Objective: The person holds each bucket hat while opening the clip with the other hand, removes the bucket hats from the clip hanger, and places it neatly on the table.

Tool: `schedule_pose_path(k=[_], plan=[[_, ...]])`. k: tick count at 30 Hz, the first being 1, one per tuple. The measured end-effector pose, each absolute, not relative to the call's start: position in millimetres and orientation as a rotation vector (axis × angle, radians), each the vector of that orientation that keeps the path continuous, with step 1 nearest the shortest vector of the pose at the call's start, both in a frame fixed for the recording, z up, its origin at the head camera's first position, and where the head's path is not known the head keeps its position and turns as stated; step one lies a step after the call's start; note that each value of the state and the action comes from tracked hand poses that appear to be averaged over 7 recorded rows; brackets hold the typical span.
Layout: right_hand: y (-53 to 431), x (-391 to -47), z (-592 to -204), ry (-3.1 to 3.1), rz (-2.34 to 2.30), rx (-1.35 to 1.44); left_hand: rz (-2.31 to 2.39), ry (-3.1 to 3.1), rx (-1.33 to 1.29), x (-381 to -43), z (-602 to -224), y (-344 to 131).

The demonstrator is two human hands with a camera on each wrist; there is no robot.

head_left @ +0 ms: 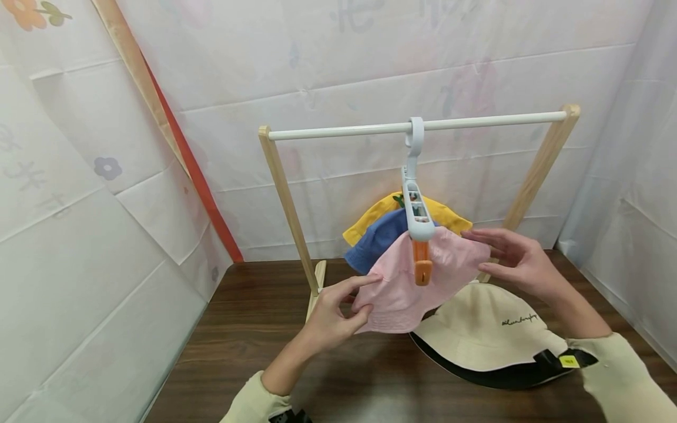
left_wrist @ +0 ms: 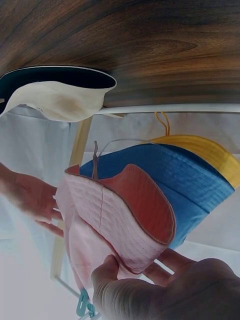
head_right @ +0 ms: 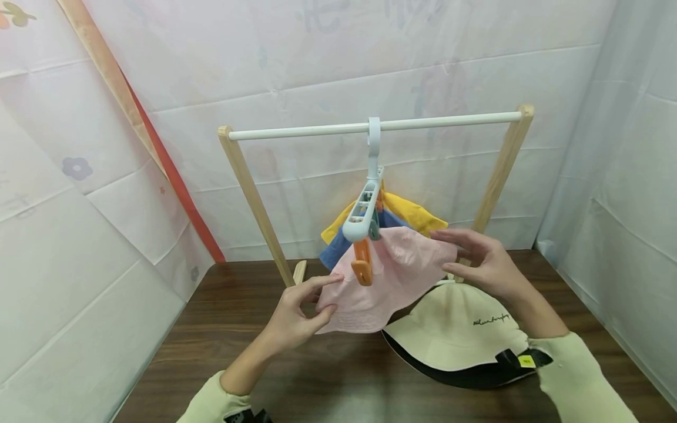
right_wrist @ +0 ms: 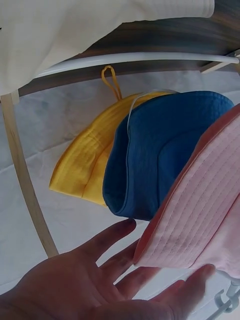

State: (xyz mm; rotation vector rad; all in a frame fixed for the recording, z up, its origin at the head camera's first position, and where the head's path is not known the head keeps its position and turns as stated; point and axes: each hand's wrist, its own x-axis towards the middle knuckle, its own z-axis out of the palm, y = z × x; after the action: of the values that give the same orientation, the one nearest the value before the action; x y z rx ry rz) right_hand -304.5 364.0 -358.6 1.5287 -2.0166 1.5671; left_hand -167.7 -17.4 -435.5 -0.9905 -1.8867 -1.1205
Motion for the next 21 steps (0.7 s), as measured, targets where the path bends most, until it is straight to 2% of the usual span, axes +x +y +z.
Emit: schedule_pose_path(k=[8, 21], plan=[[359, -296, -364, -2.117, 1.569, 1.315, -1.123, -1.861, -1.0, -167, -435, -17], [359, -290, -369, -2.11, 1.606, 1.32, -1.08, -1.782, -1.03, -170, -428, -20]])
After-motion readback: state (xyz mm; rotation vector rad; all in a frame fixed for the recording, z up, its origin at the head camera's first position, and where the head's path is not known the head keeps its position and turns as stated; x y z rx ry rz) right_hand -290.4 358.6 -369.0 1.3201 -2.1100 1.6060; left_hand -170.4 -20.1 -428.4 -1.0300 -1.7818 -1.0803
